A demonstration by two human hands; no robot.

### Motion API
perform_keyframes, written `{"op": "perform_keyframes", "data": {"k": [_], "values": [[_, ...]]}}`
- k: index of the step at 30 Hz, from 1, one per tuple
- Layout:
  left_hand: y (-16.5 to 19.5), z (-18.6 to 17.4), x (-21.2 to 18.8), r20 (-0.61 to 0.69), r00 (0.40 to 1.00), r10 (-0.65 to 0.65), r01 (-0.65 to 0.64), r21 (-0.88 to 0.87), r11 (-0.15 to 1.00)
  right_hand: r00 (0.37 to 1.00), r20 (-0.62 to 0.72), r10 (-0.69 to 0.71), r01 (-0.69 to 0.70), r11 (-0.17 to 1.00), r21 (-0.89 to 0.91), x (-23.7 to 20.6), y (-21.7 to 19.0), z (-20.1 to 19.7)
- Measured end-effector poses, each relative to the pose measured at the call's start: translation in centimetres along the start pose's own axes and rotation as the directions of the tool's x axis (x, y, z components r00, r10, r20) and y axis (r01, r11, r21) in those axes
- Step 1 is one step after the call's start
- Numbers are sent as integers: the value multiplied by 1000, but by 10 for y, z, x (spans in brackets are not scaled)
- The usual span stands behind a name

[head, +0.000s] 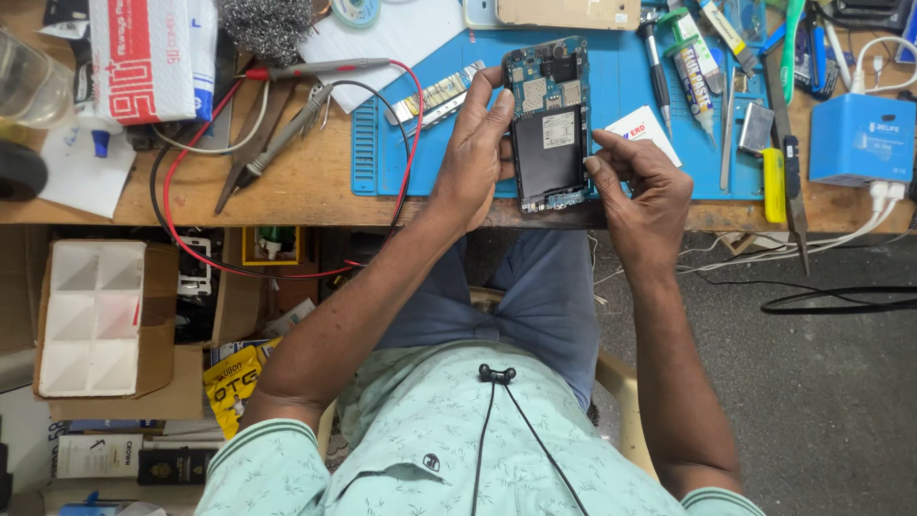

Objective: The person solders a small circuit board on a workbench, applying flux and using a soldering iron to work on the board. They then pick up a disassembled smartphone, seat the board into the phone body, and press components into place while working on the device.

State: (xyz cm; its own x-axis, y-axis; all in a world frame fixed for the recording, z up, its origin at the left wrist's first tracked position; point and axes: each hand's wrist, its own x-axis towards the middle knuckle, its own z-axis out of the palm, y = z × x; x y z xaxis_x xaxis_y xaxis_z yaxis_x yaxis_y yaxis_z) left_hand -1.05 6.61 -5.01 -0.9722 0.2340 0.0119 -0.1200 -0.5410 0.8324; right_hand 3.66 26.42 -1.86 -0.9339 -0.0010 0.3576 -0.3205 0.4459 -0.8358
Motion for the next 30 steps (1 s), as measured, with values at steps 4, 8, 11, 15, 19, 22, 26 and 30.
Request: {"op": "perform_keyframes", "data": {"k": [4, 8, 11, 15, 19, 22, 26, 30], "values": [[-2, -2, 1, 12, 1000, 17, -17, 29, 999, 1000, 0, -27, 27, 999, -36, 0, 0, -1], [-2, -2, 1, 15, 1000, 21, -21, 35, 999, 999, -11, -39, 38, 996, -83, -1, -4, 1], [-1, -1, 1, 12, 1000, 19, -20, 48, 999, 995, -12, -101, 98, 986, -137, -3, -9, 3], [-3, -3, 1, 21, 1000, 18, -18, 13, 1000, 991, -31, -128, 118, 970, -213, -7, -11, 7], [-10, -5, 3, -13, 1000, 5, -5, -8, 1000, 989, -46, -141, 127, 966, -226, -9, -13, 10], [-11, -2, 6, -94, 996, -10, 10, 4, 1000, 990, -54, -130, 111, 956, -271, -6, -18, 10], [-2, 4, 7, -103, 994, -18, 17, -15, 1000, 996, -84, -43, 23, 975, -222, 1, -23, 13], [2, 7, 1, -83, 997, 2, -1, 7, 1000, 999, -40, -32, 25, 985, -173, 6, -24, 12]]}}
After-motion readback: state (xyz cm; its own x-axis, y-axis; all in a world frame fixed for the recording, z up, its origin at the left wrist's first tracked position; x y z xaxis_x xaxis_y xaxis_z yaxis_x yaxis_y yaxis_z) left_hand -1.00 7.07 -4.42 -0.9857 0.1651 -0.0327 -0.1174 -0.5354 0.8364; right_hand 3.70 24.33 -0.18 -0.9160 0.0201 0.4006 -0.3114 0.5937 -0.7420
